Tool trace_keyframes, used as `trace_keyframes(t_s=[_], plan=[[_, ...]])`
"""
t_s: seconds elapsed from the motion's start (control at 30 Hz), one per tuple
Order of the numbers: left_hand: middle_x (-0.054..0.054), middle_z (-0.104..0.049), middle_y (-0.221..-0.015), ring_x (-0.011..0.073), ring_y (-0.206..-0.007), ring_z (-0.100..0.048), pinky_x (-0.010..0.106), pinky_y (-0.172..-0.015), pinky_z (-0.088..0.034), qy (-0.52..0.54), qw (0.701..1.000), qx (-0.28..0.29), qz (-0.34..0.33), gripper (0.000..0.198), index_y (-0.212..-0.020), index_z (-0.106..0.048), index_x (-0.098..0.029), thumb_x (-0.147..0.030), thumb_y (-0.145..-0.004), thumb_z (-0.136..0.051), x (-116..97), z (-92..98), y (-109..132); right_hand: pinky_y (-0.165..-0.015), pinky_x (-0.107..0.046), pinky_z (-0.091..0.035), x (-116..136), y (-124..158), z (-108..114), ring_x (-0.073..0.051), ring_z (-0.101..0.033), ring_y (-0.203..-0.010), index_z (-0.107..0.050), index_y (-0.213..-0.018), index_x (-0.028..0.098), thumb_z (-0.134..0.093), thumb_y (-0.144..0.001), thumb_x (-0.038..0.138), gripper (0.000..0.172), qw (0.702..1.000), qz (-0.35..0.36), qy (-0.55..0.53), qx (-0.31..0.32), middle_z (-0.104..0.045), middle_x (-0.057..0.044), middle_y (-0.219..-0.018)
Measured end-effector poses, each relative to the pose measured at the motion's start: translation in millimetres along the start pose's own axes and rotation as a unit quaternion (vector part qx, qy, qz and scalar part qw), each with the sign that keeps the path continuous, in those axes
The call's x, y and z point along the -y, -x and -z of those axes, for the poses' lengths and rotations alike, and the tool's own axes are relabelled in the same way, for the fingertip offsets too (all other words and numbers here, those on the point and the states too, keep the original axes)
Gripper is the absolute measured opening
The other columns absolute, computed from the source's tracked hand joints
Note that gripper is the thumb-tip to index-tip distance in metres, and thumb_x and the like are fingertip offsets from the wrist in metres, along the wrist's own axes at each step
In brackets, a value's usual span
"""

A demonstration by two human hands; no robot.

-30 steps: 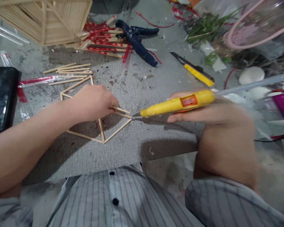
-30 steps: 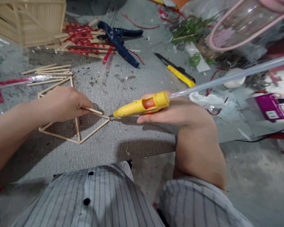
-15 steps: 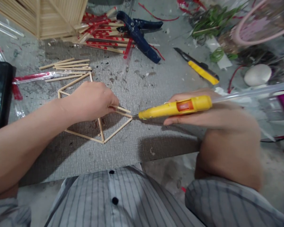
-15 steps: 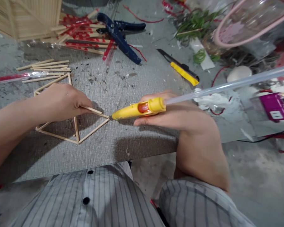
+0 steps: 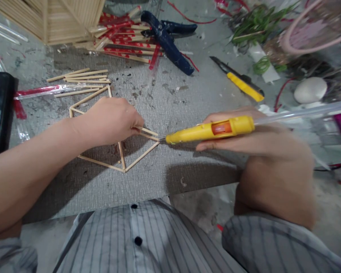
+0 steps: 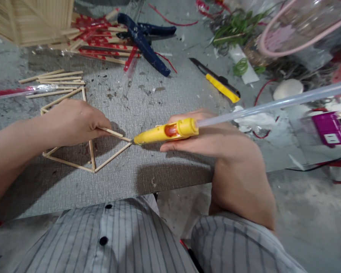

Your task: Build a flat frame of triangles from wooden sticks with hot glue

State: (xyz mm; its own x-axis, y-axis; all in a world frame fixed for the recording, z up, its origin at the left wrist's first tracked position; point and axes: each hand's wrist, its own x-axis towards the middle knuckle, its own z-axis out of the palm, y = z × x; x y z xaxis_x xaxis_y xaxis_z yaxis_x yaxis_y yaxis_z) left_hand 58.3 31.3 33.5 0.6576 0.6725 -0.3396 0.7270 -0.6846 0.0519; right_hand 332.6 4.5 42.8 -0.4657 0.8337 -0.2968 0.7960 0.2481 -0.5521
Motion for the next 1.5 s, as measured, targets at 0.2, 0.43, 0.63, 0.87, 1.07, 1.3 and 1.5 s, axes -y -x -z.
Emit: trace_keyframes(t_s=[0.2, 0.43, 0.63, 0.87, 1.07, 1.3, 1.5], plan=[[0.002, -0.070, -0.083, 0.0156, -0.072, -0.055, 0.026, -0.059, -0.027, -0.033, 0.999, -0.004, -0.021, 0.031, -0.099, -0.073, -0.023, -0.028, -0.097, -0.043, -1.0, 0.6, -0.3, -0.047, -0.029, -0.035, 1.0, 0.6, 0.0, -0.014, -0.045, -0.051, -0.048, -0.060, 0.025, -0.067, -0.069, 0.063, 0.043, 1.000, -0.004, 0.002, -0.003, -0.052, 0.002, -0.054], [0.003, -0.072, -0.088, 0.0148, -0.073, -0.055, 0.026, -0.059, -0.024, -0.035, 0.999, -0.019, -0.032, 0.030, -0.101, -0.071, -0.022, -0.024, -0.098, -0.040, 1.6, -4.0, -2.0, -0.048, -0.033, -0.039, 2.6, 0.1, 0.7, -0.017, -0.050, -0.052, -0.046, -0.060, 0.027, -0.061, -0.068, 0.077, 0.053, 1.000, 0.002, 0.003, 0.006, -0.052, 0.000, -0.053], [0.001, -0.071, -0.085, 0.0135, -0.069, -0.053, 0.026, -0.058, -0.022, -0.034, 0.999, -0.014, -0.023, 0.028, -0.099, -0.072, -0.024, -0.031, -0.097, -0.045, 5.1, -8.3, -7.2, -0.051, -0.035, -0.041, 0.7, -0.6, 0.3, -0.020, -0.052, -0.055, -0.048, -0.061, 0.028, -0.062, -0.063, 0.080, 0.055, 1.000, -0.019, 0.005, -0.002, -0.054, -0.001, -0.054], [0.002, -0.072, -0.088, 0.0160, -0.074, -0.055, 0.027, -0.060, -0.026, -0.022, 1.000, 0.000, -0.015, 0.029, -0.100, -0.073, -0.025, -0.032, -0.097, -0.045, 6.9, -6.1, -6.6, -0.053, -0.037, -0.040, 1.4, -0.4, -0.7, -0.021, -0.053, -0.055, -0.048, -0.059, 0.028, -0.064, -0.060, 0.080, 0.055, 1.000, -0.025, -0.008, -0.009, -0.054, -0.002, -0.054], [0.002, -0.071, -0.085, 0.0146, -0.072, -0.054, 0.026, -0.059, -0.022, -0.015, 1.000, 0.010, -0.015, 0.026, -0.099, -0.073, -0.024, -0.031, -0.097, -0.047, 5.7, -3.2, -7.0, -0.052, -0.036, -0.039, -4.9, 0.5, -0.8, -0.021, -0.053, -0.058, -0.049, -0.062, 0.027, -0.064, -0.060, 0.080, 0.055, 0.999, -0.046, -0.001, 0.008, -0.056, -0.002, -0.058], [0.000, -0.071, -0.083, 0.0142, -0.072, -0.055, 0.025, -0.061, -0.024, -0.011, 1.000, 0.019, 0.000, 0.025, -0.098, -0.074, -0.027, -0.034, -0.096, -0.050, 2.7, -2.1, -7.7, -0.051, -0.034, -0.037, -12.4, -1.8, -1.4, -0.017, -0.046, -0.054, -0.049, -0.061, 0.027, -0.061, -0.059, 0.085, 0.060, 0.999, -0.035, -0.013, -0.016, -0.053, 0.000, -0.056], [0.001, -0.071, -0.081, 0.0166, -0.076, -0.058, 0.026, -0.070, -0.033, 0.005, 1.000, 0.021, 0.003, 0.028, -0.096, -0.075, -0.028, -0.034, -0.093, -0.049, 4.3, -3.1, -7.1, -0.049, -0.034, -0.038, -12.8, -1.5, -2.2, -0.018, -0.049, -0.053, -0.050, -0.061, 0.026, -0.062, -0.058, 0.085, 0.060, 0.999, -0.033, -0.009, -0.024, -0.055, 0.000, -0.056]])
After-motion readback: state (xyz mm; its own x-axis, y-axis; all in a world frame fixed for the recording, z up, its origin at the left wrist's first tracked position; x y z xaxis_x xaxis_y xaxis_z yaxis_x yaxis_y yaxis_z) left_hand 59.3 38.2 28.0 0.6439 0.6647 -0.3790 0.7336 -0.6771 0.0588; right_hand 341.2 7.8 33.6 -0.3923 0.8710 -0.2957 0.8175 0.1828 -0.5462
